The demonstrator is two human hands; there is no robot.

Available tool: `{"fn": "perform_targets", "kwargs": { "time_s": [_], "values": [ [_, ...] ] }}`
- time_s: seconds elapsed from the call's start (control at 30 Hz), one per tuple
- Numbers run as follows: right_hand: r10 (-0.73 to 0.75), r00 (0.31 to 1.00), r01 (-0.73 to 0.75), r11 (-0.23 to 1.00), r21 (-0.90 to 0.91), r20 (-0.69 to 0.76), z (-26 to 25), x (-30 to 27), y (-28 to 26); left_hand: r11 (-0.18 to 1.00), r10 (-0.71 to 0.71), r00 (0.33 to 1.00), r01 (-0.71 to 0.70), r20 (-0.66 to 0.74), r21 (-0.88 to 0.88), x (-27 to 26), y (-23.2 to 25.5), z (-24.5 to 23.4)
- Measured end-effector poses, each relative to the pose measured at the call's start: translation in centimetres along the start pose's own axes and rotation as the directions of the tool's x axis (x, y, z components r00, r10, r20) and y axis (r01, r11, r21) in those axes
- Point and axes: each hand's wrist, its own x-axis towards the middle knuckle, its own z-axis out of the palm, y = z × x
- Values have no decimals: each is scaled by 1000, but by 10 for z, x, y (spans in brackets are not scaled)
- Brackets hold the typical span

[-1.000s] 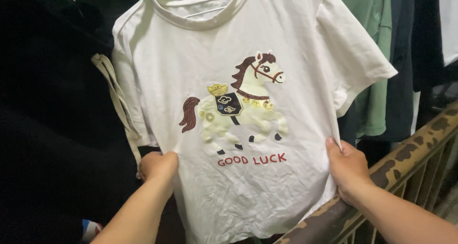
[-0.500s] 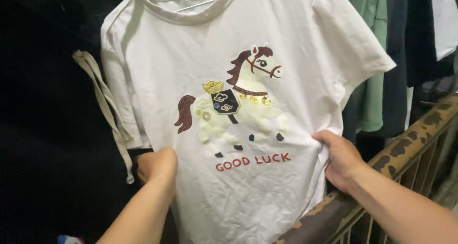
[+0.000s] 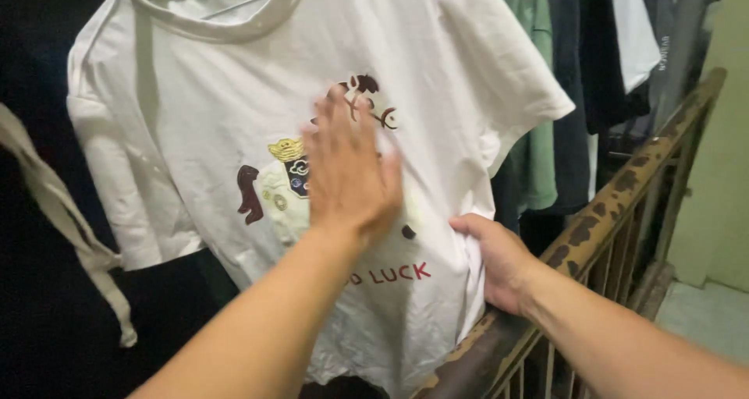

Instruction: Organize clothes on a drying rack and hangers on a balcony.

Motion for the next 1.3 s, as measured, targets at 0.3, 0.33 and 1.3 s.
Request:
{"fn": "perform_targets", "kwargs": {
  "time_s": [0.3, 0.33, 1.3],
  "values": [
    [-28, 998, 25, 998, -49, -58, -3, 3, -12, 871, 491, 821, -457, 291, -181, -31, -21, 6],
    [-34, 997, 31, 998, -50, -73, -3, 1, -13, 955, 286, 926, -296, 247, 1, -21, -33, 6],
    [-72, 989, 40, 971, -234, -128, 21, -8, 9, 979, -121, 783, 195, 610, -56, -29, -44, -58]
  ]
}}
